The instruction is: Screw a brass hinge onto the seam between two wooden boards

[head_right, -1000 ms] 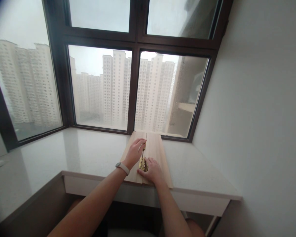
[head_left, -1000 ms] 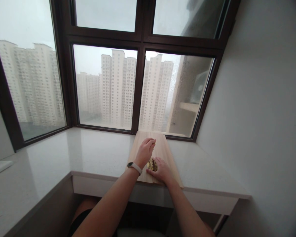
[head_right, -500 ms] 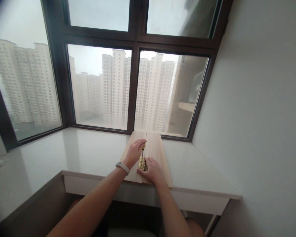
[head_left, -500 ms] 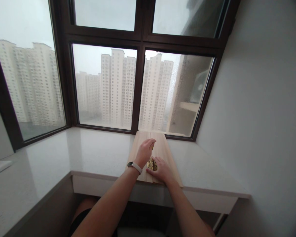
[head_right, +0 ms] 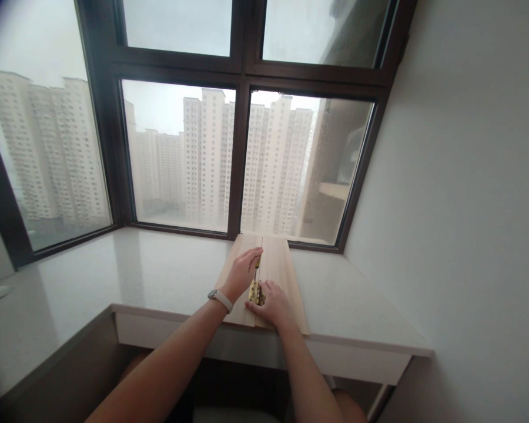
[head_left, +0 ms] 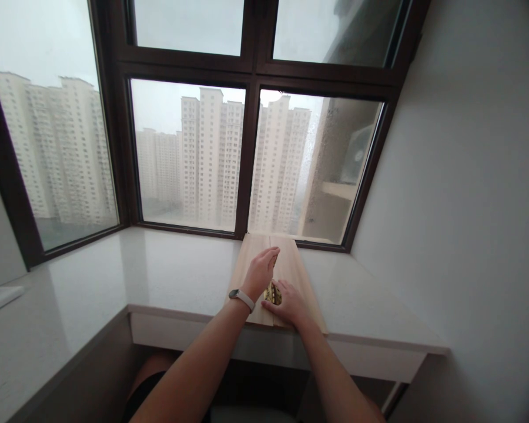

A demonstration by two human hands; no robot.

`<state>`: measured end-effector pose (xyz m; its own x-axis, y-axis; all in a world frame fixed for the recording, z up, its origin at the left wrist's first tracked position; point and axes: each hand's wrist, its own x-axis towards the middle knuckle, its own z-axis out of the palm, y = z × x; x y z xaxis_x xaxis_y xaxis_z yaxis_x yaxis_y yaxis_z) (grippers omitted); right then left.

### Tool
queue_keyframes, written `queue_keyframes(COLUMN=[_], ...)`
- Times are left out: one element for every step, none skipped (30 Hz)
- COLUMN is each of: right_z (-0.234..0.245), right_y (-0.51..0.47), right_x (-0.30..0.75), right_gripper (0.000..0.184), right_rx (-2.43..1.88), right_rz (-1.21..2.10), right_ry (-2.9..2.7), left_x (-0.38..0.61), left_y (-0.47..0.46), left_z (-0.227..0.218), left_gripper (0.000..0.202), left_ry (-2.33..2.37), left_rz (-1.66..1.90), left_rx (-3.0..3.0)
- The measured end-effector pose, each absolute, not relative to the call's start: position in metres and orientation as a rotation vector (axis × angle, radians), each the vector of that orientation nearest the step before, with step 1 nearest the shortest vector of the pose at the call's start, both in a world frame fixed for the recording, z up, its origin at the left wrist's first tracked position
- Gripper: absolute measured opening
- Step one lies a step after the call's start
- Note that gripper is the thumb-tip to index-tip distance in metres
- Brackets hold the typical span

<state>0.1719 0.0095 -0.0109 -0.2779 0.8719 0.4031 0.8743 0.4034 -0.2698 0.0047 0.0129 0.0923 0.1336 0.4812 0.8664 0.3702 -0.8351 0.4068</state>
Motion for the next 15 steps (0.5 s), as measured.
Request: queue_keyframes(right_z=[-0.0105, -0.0101, -0.0097, -0.0094, -0.0092, -0.0091, -0.0091, -0.0091, -0.0093, -0.0094, -0.0096, -0.0097, -0.0097, -0.0097, -0.0095], right_y=[0.0091, 0.0087, 0.0083, 0.008, 0.0079, 0.0078, 0.0079, 0.008, 0.0081, 0.0083, 0.0084, 0.0084, 0.0084, 0.0084, 0.0082], right_x=[0.1716, 0.1714, 0.1712, 0.171, 0.1709, 0.1708, 0.1707, 0.1707, 0.1708, 0.1708, 0.1708, 0.1707, 0.1707, 0.1707, 0.1707], right_gripper=[0.085, 0.085, 0.086, 0.086, 0.087, 0.087, 0.088, 0.088, 0.087, 0.087, 0.087, 0.086, 0.086, 0.086, 0.086], right_rx=[-1.485, -1.484, -1.484, -1.484, -1.484, -1.483, -1.484, -1.484, -1.484, -1.487, -1.491, -1.496, -1.501, -1.504, -1.503], right_rz=[-0.005, -0.003, -0.002, -0.001, -0.002, -0.003, -0.006, -0.007, -0.006, -0.003, -0.001, 0.0, 0.001, 0.0, -0.001], right_ry=[-2.174, -2.173, -2.173, -2.172, -2.172, -2.174, -2.173, -2.173, -2.175, -2.174, -2.172, -2.17, -2.169, -2.168, -2.169], left_x=[0.0051, 0.0053, 0.0055, 0.0056, 0.0056, 0.0055, 0.0054, 0.0052, 0.0051, 0.0051, 0.0052, 0.0054, 0.0056, 0.0059, 0.0062], left_y=[0.0128, 0.0126, 0.0123, 0.0119, 0.0114, 0.0109, 0.0103, 0.0098, 0.0093, 0.0089, 0.0086, 0.0085, 0.0085, 0.0086, 0.0089], left_z=[0.0928, 0.0934, 0.0941, 0.0948, 0.0955, 0.096, 0.0965, 0.0969, 0.0971, 0.0974, 0.0976, 0.0977, 0.0978, 0.0977, 0.0974], left_gripper=[0.029, 0.029, 0.028, 0.027, 0.026, 0.024, 0.022, 0.02, 0.018, 0.017, 0.016, 0.017, 0.017, 0.018, 0.02], left_ry=[0.864, 0.869, 0.877, 0.888, 0.902, 0.919, 0.938, 0.958, 0.976, 0.989, 0.996, 0.993, 0.984, 0.971, 0.955], left_rz=[1.81, 1.811, 1.814, 1.817, 1.819, 1.82, 1.819, 1.819, 1.819, 1.821, 1.824, 1.827, 1.83, 1.832, 1.833], left_rx=[2.292, 2.294, 2.299, 2.304, 2.309, 2.311, 2.31, 2.306, 2.301, 2.296, 2.292, 2.292, 2.295, 2.299, 2.304])
